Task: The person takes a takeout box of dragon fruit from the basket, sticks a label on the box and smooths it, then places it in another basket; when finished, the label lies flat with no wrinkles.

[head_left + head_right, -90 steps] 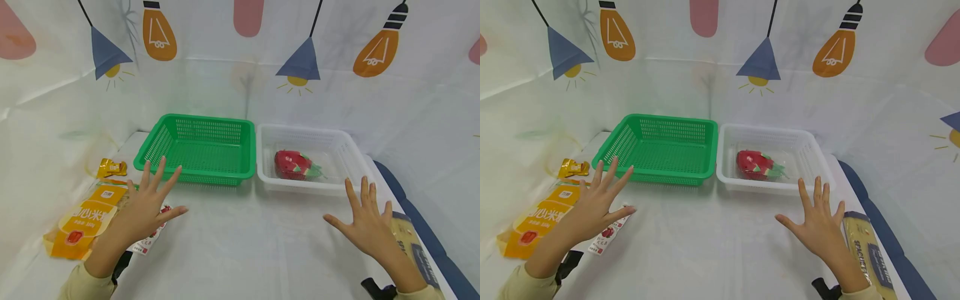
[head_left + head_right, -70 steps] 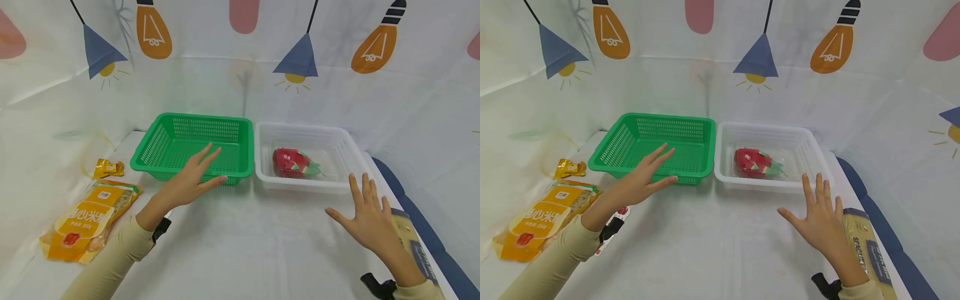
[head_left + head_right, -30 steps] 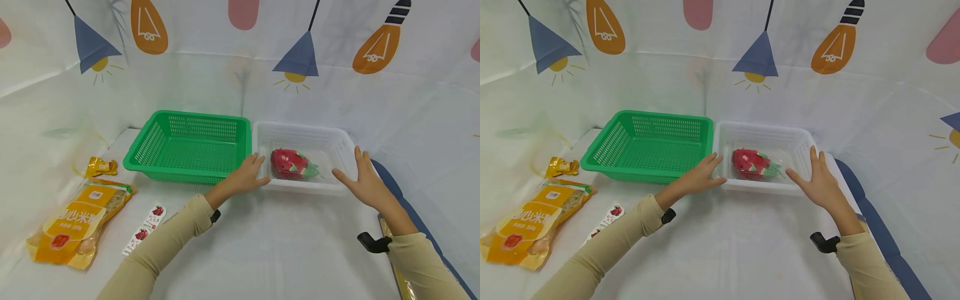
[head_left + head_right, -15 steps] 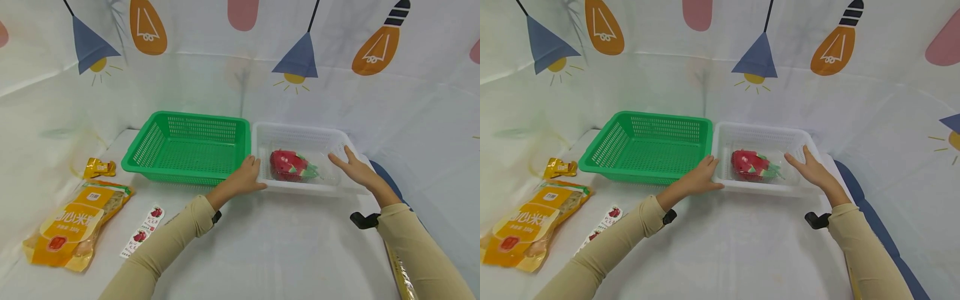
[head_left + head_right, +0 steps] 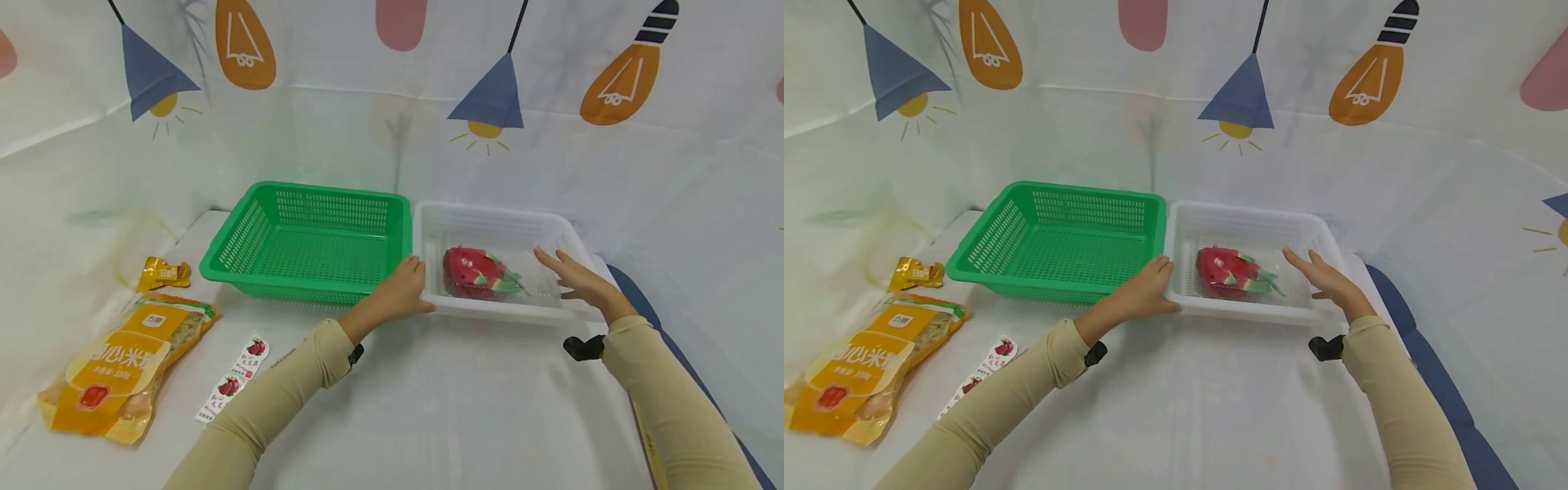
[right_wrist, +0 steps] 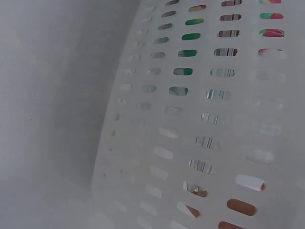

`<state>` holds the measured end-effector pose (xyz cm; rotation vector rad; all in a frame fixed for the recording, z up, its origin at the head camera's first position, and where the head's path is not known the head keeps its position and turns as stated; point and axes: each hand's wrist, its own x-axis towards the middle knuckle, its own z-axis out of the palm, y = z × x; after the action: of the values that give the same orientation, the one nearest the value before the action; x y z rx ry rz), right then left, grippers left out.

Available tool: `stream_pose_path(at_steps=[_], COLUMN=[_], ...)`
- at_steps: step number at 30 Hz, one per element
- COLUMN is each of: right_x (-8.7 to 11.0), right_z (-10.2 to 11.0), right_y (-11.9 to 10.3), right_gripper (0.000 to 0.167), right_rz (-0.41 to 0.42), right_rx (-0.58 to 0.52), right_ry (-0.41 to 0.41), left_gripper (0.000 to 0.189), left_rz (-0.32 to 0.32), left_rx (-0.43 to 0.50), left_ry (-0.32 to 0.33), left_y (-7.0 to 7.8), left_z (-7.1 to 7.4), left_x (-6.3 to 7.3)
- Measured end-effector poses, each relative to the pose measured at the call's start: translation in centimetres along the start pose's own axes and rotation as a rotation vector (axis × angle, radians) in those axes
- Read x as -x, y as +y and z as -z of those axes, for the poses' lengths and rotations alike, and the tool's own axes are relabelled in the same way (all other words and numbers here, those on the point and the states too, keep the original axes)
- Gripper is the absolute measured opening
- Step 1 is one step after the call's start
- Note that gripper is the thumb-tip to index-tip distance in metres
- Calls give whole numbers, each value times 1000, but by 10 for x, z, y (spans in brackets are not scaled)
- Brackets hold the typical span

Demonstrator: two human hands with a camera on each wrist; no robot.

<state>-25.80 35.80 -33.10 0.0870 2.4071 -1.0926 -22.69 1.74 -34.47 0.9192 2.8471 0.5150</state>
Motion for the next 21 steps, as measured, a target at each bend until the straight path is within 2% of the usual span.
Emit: stream_pose_path(at_steps=[9, 21], right_x=[-9, -19], right_z=[0, -4], right_y=[9, 16], right_gripper=[98, 100], right_rz=[-49, -53], right_rx=[-70, -101], right_ry=[-48, -79], left_gripper=[84, 82], left_rz=[41, 25], left_rx=[-18, -23], left_ry=[-38, -27], left_y=[2, -1], left_z=[0, 1], left_x=[-1, -2])
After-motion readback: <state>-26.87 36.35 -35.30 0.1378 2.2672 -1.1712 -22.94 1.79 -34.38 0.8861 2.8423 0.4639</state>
